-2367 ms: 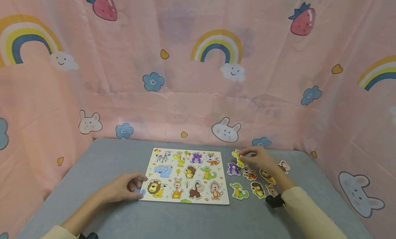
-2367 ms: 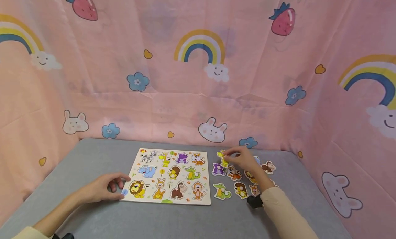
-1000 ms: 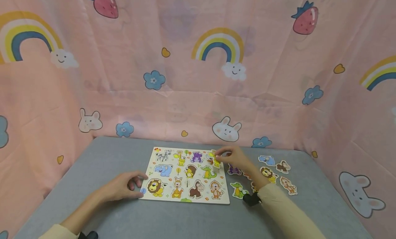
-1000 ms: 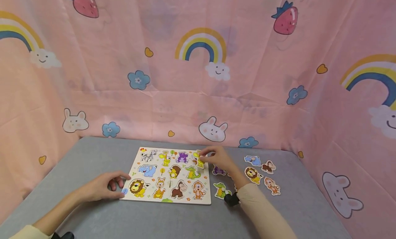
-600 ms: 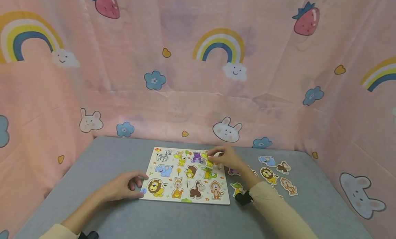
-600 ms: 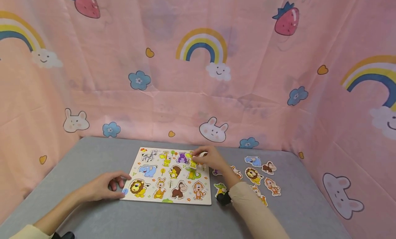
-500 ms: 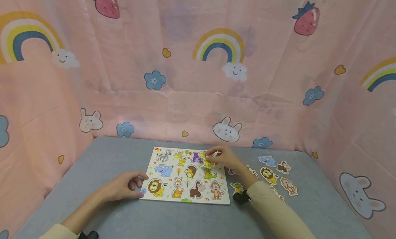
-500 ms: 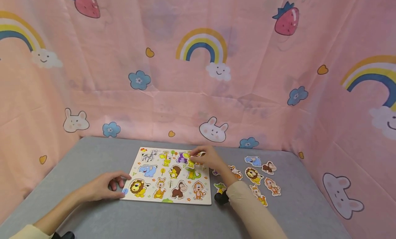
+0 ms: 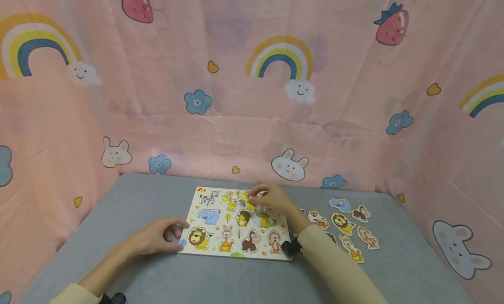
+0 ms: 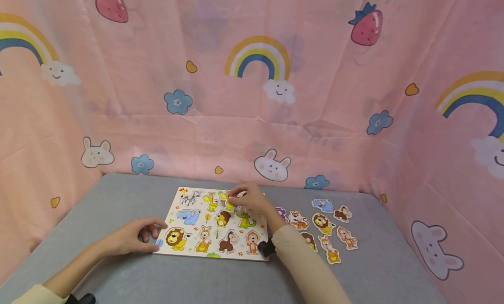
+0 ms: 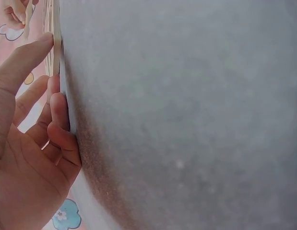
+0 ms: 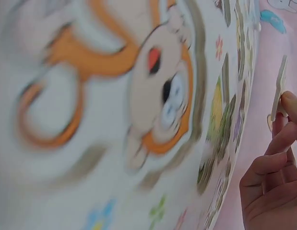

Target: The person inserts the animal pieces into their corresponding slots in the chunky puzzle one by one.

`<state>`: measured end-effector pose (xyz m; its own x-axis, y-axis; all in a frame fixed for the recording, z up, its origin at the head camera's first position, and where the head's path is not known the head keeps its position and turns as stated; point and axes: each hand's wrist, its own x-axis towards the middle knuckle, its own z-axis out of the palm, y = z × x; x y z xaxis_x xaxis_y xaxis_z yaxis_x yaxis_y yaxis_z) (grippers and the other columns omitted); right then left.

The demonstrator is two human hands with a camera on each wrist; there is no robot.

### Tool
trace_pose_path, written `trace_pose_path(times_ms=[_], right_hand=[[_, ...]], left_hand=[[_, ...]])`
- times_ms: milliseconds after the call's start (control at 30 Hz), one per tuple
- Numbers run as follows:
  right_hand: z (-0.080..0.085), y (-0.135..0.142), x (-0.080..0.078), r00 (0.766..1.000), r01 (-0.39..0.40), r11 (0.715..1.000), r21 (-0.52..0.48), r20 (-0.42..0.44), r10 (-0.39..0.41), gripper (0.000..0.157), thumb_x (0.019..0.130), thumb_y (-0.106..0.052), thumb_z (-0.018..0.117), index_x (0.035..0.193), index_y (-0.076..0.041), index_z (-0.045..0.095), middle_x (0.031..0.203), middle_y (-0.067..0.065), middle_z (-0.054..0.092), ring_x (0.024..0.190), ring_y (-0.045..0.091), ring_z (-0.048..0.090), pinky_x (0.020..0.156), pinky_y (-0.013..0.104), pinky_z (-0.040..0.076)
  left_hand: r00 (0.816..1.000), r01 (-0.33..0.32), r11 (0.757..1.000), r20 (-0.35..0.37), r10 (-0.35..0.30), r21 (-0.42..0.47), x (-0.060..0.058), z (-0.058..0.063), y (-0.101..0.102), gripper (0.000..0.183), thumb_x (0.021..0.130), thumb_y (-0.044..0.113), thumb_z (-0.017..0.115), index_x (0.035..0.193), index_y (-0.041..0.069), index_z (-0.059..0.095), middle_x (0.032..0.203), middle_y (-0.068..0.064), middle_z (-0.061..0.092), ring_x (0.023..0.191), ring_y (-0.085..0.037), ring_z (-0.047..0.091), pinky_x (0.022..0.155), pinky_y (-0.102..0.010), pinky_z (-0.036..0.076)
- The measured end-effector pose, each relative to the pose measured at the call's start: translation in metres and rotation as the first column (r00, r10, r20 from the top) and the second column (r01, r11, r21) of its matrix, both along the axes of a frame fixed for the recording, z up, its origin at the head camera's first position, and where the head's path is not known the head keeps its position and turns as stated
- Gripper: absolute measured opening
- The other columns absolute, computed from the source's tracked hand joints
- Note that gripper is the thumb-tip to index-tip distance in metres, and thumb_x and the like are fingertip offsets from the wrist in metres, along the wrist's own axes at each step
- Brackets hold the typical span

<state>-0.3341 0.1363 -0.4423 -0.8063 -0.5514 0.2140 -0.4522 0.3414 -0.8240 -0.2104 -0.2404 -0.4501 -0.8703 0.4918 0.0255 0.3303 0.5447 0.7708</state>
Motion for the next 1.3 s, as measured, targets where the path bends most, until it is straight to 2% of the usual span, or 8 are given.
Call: trace_pose_path(times_ms=[100, 167, 400, 533, 700, 900, 1100, 1300], right_hand=[[0.001, -0.009, 0.000, 1.000, 0.008, 1.000, 0.012, 0.003, -0.008, 0.014, 0.094, -0.008, 0.075, 0.105, 0.000, 0.075, 0.102, 0.006, 0.068, 0.093, 0.032, 0.063, 0.077, 0.034, 0.052], [0.001, -0.015, -0.001, 1.000, 0.019, 1.000, 0.024, 0.010, -0.019, 0.014, 0.094, -0.008, 0.074, 0.105, 0.000, 0.075, 0.102, 0.006, 0.068, 0.096, 0.032, 0.062, 0.079, 0.036, 0.052], [-0.004, -0.029, -0.005, 0.997, 0.032, 0.999, 0.008, 0.068, -0.033, 0.012, 0.093, -0.007, 0.075, 0.103, 0.001, 0.076, 0.103, 0.006, 0.069, 0.094, 0.027, 0.064, 0.076, 0.037, 0.054], [-0.006, -0.035, -0.006, 0.998, 0.010, 1.000, -0.014, 0.063, -0.010, 0.011, 0.093, -0.004, 0.074, 0.101, 0.002, 0.076, 0.099, 0.009, 0.070, 0.088, 0.028, 0.065, 0.073, 0.036, 0.054], [-0.008, -0.041, -0.009, 0.999, -0.024, 0.999, -0.025, 0.022, 0.024, 0.011, 0.092, -0.001, 0.075, 0.100, 0.005, 0.075, 0.096, 0.014, 0.069, 0.082, 0.028, 0.064, 0.071, 0.041, 0.055], [-0.006, -0.045, -0.008, 0.998, -0.028, 0.999, -0.043, 0.062, 0.031, 0.013, 0.093, -0.001, 0.073, 0.103, 0.007, 0.074, 0.101, 0.018, 0.068, 0.085, 0.032, 0.067, 0.075, 0.053, 0.054], [-0.003, -0.047, -0.006, 0.995, 0.008, 0.999, -0.032, 0.103, -0.004, 0.013, 0.094, -0.004, 0.073, 0.104, 0.004, 0.074, 0.099, 0.012, 0.068, 0.085, 0.031, 0.067, 0.073, 0.047, 0.056], [-0.002, -0.049, -0.008, 0.994, 0.054, 0.999, -0.002, 0.090, -0.053, 0.010, 0.093, -0.005, 0.074, 0.101, 0.001, 0.075, 0.098, 0.007, 0.068, 0.084, 0.026, 0.065, 0.073, 0.042, 0.055]], left_hand=[[1.000, 0.000, 1.000, 0.004, 0.000, 0.001, 0.000, 0.000, 0.000, 0.052, 0.080, 0.016, 0.088, 0.124, 0.003, 0.063, 0.091, -0.002, 0.057, 0.076, -0.016, 0.052, 0.065, -0.027, 0.042], [1.000, 0.000, 1.000, 0.003, 0.000, 0.000, 0.000, -0.001, 0.000, 0.052, 0.080, 0.016, 0.088, 0.123, 0.003, 0.063, 0.091, -0.002, 0.057, 0.075, -0.016, 0.052, 0.065, -0.027, 0.042], [1.000, 0.007, 1.000, -0.009, -0.007, 0.004, -0.003, -0.003, -0.001, 0.051, 0.080, 0.017, 0.088, 0.122, 0.003, 0.063, 0.089, -0.001, 0.058, 0.074, -0.014, 0.052, 0.064, -0.026, 0.042], [1.000, 0.007, 1.000, -0.008, -0.007, 0.007, -0.003, -0.003, -0.001, 0.051, 0.080, 0.017, 0.088, 0.122, 0.004, 0.063, 0.089, -0.001, 0.058, 0.074, -0.014, 0.052, 0.064, -0.026, 0.042], [1.000, 0.006, 1.000, -0.010, -0.006, -0.001, -0.002, -0.001, 0.000, 0.052, 0.080, 0.017, 0.088, 0.123, 0.003, 0.063, 0.089, -0.001, 0.058, 0.074, -0.014, 0.052, 0.064, -0.026, 0.042], [1.000, 0.012, 1.000, -0.008, -0.012, 0.001, -0.001, 0.000, -0.001, 0.051, 0.080, 0.016, 0.088, 0.123, 0.002, 0.063, 0.089, -0.002, 0.058, 0.074, -0.015, 0.052, 0.064, -0.026, 0.042], [1.000, 0.023, 1.000, -0.013, -0.023, 0.002, -0.002, -0.001, -0.001, 0.051, 0.080, 0.016, 0.088, 0.123, 0.002, 0.062, 0.089, -0.002, 0.058, 0.073, -0.013, 0.051, 0.065, -0.026, 0.042], [1.000, 0.014, 1.000, -0.014, -0.014, -0.010, -0.001, -0.001, 0.000, 0.051, 0.080, 0.017, 0.088, 0.123, 0.003, 0.062, 0.089, -0.001, 0.057, 0.073, -0.013, 0.051, 0.065, -0.026, 0.042]])
